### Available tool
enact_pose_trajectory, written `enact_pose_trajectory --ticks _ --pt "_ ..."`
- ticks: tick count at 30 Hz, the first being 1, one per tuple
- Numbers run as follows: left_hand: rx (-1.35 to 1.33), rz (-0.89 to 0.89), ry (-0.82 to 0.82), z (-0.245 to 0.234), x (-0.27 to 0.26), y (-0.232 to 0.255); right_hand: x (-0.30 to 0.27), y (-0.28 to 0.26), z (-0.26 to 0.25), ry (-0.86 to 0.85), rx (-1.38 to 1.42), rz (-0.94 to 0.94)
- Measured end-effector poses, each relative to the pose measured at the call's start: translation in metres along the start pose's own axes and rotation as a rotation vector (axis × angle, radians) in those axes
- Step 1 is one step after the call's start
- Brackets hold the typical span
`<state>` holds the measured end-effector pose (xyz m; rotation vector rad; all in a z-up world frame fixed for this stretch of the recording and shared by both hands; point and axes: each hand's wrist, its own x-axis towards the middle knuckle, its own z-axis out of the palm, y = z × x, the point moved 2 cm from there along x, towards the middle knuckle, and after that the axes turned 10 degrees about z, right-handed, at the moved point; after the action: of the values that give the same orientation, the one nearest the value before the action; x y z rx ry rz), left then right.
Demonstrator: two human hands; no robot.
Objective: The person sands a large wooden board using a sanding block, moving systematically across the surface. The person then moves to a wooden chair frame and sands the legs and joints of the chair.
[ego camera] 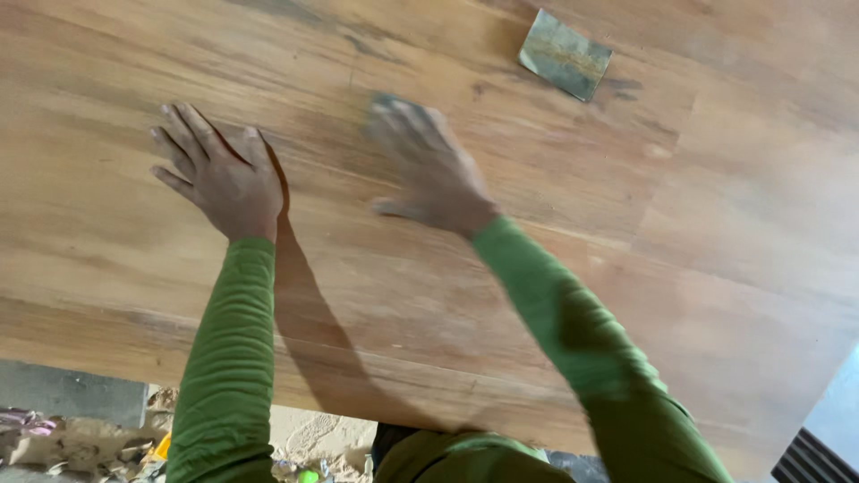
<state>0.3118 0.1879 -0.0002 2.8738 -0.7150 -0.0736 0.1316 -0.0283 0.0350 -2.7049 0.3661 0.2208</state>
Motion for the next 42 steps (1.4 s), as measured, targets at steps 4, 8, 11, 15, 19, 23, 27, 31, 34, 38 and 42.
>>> enact_pose_trajectory --ticks 4,8,11,15,19,23,27,31,34,38,42 --pt "0.005 -0.048 -0.049 -0.002 0.002 0.000 -0.070 0.075 -0.033 -0.133 -0.091 0.443" --pt "0.006 -0.074 -0.063 -0.003 0.003 0.001 -0.094 0.083 -0.042 0.061 -0.006 0.539" --pt "0.027 -0.041 -0.042 0.000 0.007 0.003 -0.035 0.036 -0.017 -0.049 -0.011 0.450" --pt "0.000 -0.017 -0.047 -0.003 0.006 -0.001 0.078 -0.039 0.005 -0.043 0.004 0.108" --pt "-0.005 0.028 -0.016 -0.009 0.006 0.000 0.026 -0.015 -0.018 -0.022 0.101 0.251" --pt "-0.019 0.067 -0.026 -0.007 0.007 0.000 -0.047 0.020 -0.022 0.069 -0.019 0.559" --pt "-0.031 0.067 -0.049 -0.008 0.005 0.000 -0.004 -0.015 0.009 0.064 -0.021 0.546" --pt "-0.058 0.074 -0.051 -0.006 0.008 -0.001 0.097 -0.090 0.031 0.184 0.115 0.132" --pt "-0.050 0.117 -0.044 -0.011 0.009 0.000 0.071 -0.065 0.015 0.093 0.110 0.152" --pt "-0.051 0.110 -0.079 -0.012 0.007 0.003 -0.026 0.007 -0.003 -0.005 -0.008 0.633" --pt "-0.047 0.096 -0.085 -0.007 0.008 -0.001 -0.039 0.003 0.003 0.168 -0.012 0.741"
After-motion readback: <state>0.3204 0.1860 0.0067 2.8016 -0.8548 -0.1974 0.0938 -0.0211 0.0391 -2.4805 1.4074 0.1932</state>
